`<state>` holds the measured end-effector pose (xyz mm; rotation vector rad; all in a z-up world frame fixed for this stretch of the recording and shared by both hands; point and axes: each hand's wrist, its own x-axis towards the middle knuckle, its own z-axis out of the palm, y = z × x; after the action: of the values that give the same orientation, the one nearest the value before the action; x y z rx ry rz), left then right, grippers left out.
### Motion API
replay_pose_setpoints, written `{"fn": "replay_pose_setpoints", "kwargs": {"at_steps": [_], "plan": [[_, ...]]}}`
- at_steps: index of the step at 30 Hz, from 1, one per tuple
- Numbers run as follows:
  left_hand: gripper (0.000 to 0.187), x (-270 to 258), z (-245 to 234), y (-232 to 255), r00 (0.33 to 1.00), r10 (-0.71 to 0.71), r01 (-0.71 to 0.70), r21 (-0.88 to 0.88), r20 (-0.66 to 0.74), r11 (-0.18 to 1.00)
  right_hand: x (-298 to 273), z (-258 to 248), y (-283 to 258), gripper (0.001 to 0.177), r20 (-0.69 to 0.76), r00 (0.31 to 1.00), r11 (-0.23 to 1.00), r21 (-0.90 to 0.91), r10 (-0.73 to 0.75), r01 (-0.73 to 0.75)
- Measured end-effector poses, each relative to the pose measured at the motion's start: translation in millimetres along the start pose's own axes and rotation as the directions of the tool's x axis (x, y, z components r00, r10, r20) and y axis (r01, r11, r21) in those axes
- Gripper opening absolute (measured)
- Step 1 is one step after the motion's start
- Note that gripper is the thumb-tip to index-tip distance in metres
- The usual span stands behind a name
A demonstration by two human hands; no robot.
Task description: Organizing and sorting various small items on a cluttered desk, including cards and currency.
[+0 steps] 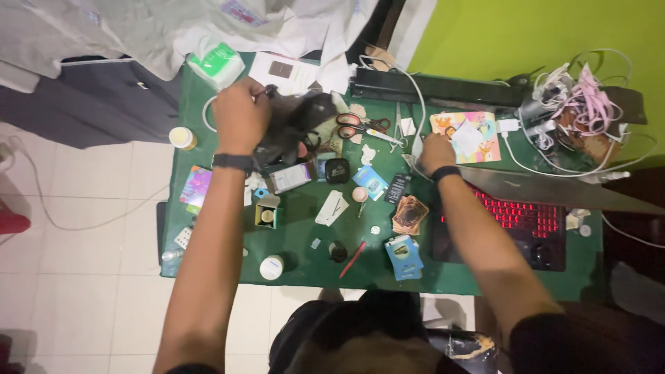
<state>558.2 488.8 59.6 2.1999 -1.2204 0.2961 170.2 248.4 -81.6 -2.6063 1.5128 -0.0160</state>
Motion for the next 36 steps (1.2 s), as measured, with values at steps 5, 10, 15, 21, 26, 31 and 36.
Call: {"fn": "replay_pose_setpoints", "kwargs": {"at_steps": [5,10,15,21,26,31,36], "plan": [[0.005,-15.2,-60.1,29.1,0.986,-0.091,0.16,-0.607,0.142,0.778,0.2,-21.8,-13.3,0.034,0.409,0.894,0.983,-0.08,0.181,-0.163],[0.006,-25.6,-82.7,35.8,0.969,-0.136,0.243,-0.719,0.205,0.651,-0.2,13.3,14.6,0.018,0.307,0.938,0.987,-0.039,0.157,-0.153],[0.012,-34.1,-82.4,39.3,0.99,-0.132,0.117,-0.816,0.05,0.567,-65.8,-68.1,-23.5,0.017,-0.301,0.949,0.985,0.168,0.096,-0.047],[0.01,-25.4,-91.5,86.9,0.994,-0.105,0.073,-0.779,0.01,0.623,-117.4,-201.0,-114.7,0.015,-0.454,0.816,0.399,0.865,0.359,0.306],[0.009,-24.9,-112.9,150.8,0.961,0.23,-0.268,-0.736,-0.155,0.622,-93.1,-260.1,-184.0,0.01,-0.413,0.78,0.412,0.679,-0.47,0.608],[0.011,-27.1,-117.3,159.2,0.959,0.218,-0.281,-0.713,-0.182,0.642,-17.5,-182.4,-183.2,0.012,-0.07,0.793,0.502,0.739,-0.605,0.449],[0.013,-39.2,-110.5,143.5,0.962,0.218,-0.272,-0.649,-0.164,0.711,31.8,-123.8,-161.4,0.022,0.161,0.832,0.71,0.621,-0.531,0.332]]}}
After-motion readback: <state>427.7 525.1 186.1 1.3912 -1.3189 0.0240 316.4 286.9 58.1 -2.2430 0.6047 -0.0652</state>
